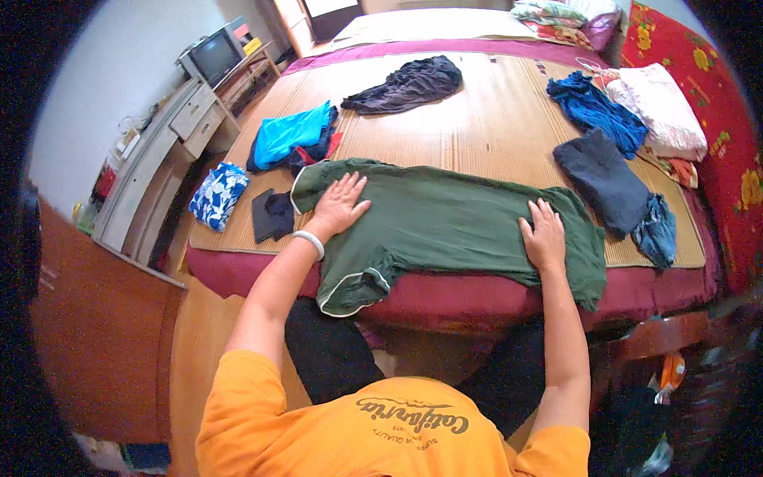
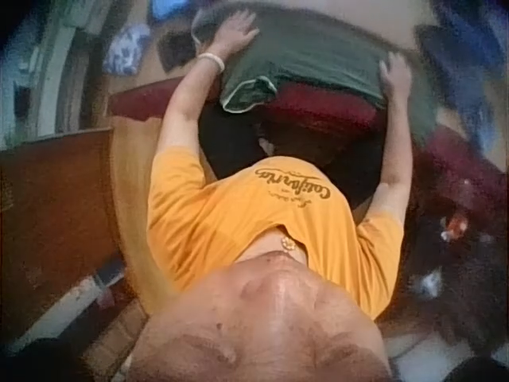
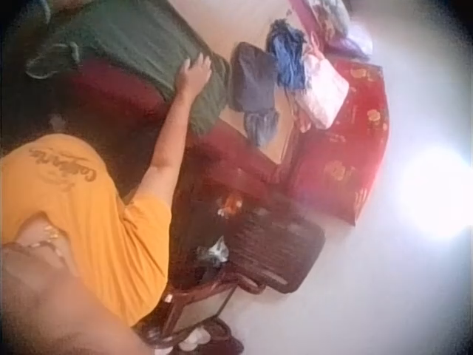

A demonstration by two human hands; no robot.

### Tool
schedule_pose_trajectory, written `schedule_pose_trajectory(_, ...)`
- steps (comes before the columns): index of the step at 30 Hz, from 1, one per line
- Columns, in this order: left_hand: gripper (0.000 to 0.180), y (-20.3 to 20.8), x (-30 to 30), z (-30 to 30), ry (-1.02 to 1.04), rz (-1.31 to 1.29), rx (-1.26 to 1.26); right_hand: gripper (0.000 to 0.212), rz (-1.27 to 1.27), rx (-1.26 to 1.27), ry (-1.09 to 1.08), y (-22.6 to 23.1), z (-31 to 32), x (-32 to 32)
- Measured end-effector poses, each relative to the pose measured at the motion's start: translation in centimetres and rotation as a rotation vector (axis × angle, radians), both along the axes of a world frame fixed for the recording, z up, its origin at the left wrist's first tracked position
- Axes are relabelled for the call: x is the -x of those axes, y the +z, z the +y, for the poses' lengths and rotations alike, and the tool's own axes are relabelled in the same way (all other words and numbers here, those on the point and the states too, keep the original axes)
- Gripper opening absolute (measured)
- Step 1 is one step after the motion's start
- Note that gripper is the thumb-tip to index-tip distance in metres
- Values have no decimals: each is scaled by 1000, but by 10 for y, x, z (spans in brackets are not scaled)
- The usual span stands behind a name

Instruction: Folding various shirts on a bed.

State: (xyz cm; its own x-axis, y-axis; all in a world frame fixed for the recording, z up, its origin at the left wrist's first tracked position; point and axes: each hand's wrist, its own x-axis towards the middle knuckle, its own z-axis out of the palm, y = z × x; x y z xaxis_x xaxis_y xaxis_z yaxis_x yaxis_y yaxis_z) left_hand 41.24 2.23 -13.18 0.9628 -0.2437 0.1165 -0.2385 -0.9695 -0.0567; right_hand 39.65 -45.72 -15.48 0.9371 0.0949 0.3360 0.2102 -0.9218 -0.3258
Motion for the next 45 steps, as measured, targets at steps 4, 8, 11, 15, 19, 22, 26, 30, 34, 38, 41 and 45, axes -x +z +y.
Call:
schedule_pose_trajectory(4, 71, -7, -17, -15, 177, -43, -10, 53, -24, 1, -3, 2, 2, -1)
schedule_pose_trajectory(8, 69, -11, -11, -15, 142, -127, -24, 52, -26, -3, -15, 2, 4, 0)
schedule_pose_trajectory(11, 69, -9, 4, -10, -23, -135, 2, 52, -11, -7, -12, 2, 3, 0)
schedule_pose_trajectory(15, 62, 5, 17, 11, -278, -90, -18, 52, -14, -7, -3, -2, -1, -1)
schedule_pose_trajectory(19, 52, 15, 11, 45, -253, -180, -144, 52, -7, -22, -15, 0, 1, -3)
schedule_pose_trajectory(22, 41, 28, 3, 59, -195, -220, -252, 51, -27, -22, -15, -1, 3, -4)
schedule_pose_trajectory(26, 41, 37, 8, 33, -95, -212, -268, 51, -37, -21, -3, 1, 1, -4)
schedule_pose_trajectory(30, 64, 25, 35, -49, -188, 20, 106, 50, -22, -8, -14, -5, -6, -1)
schedule_pose_trajectory(34, 63, -4, 48, -53, -205, 32, 96, 50, -24, -10, 4, -4, -3, -3)
schedule_pose_trajectory(38, 56, -4, 27, 8, -101, -76, -8, 50, -42, 1, 11, -5, -3, -3)
schedule_pose_trajectory(41, 56, 5, 18, 36, 23, -102, -115, 50, -54, -4, 13, -5, -4, -4)
schedule_pose_trajectory(45, 56, 17, 12, 17, 193, -16, -230, 50, -43, -18, 7, -3, 0, -4)
